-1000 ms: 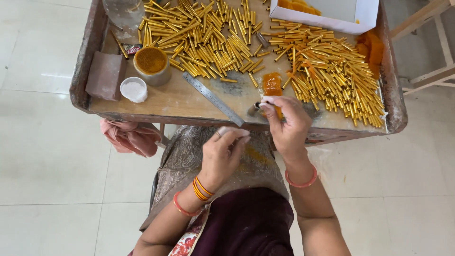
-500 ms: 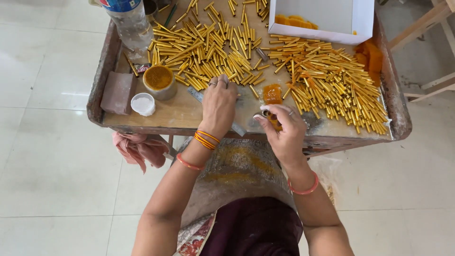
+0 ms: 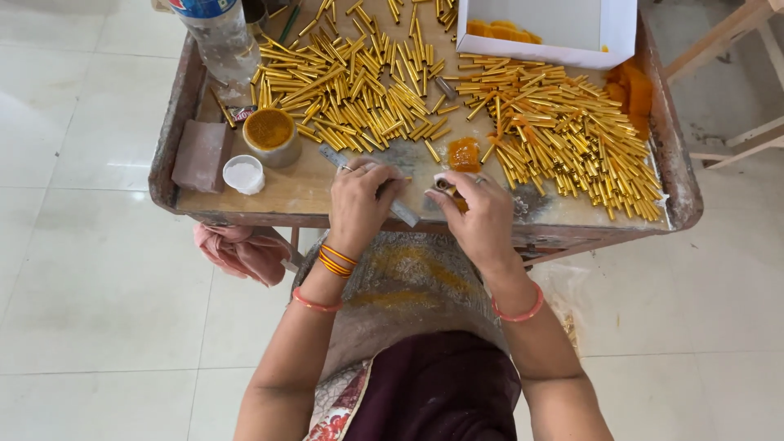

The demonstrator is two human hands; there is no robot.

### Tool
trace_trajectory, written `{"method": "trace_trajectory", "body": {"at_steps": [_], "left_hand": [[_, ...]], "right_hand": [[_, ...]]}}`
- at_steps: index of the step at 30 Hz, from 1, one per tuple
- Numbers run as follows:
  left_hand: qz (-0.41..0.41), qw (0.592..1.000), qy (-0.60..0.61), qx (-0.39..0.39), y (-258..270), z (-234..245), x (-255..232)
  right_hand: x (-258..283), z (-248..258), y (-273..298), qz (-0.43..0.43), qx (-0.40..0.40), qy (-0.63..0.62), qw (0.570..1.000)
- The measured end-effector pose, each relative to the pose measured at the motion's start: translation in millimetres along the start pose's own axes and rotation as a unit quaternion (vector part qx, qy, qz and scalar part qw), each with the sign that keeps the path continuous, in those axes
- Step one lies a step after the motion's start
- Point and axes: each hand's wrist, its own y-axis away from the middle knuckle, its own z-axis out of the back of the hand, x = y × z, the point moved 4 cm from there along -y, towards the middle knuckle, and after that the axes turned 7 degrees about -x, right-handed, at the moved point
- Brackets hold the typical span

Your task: Assembling or inspecting small gold-colored jewelry components at a workbench.

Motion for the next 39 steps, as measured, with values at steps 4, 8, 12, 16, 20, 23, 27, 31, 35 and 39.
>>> {"method": "trace_trajectory", "body": {"at_steps": [4,8,12,16,20,23,27,31,35,39], "left_hand": [[0.016,1.0,-0.009,0.018,-6,2,-5],[-0.004,1.0,-0.006,0.019,-8,3,-9],[0.008,1.0,0.014,0.002,-11,8,-13],[0.0,0.999,0.033,-0.029,3,14,-23],[0.17,0.945,0.271,-0.068,49,3,-29],[0.33,0.819,0.469,-0.028,98,-23,-35],[0.511,0.641,0.571,0.039,150,-56,-41],[0.598,0.531,0.596,0.073,166,-67,-48],[0.61,0.505,0.604,0.09,167,-67,-54],[0.611,0.5,0.607,0.088,160,-62,-61]], "right_hand": [[2,5,3,0.001,-0.031,-0.036,0.999],[3,8,3,0.02,-0.03,-0.011,0.999],[1,6,2,0.009,-0.032,-0.009,0.999],[-1,1,4,0.005,0.021,0.005,1.0],[-6,-1,1,-0.003,0.011,-0.009,1.0],[-6,-1,0,0.003,0.017,0.003,1.0],[-7,1,1,0.02,0.027,0.016,0.999],[-2,1,1,0.026,0.015,0.035,0.999],[5,13,-3,0.027,-0.023,0.003,0.999],[10,23,-10,-0.03,-0.022,-0.071,0.997]]}}
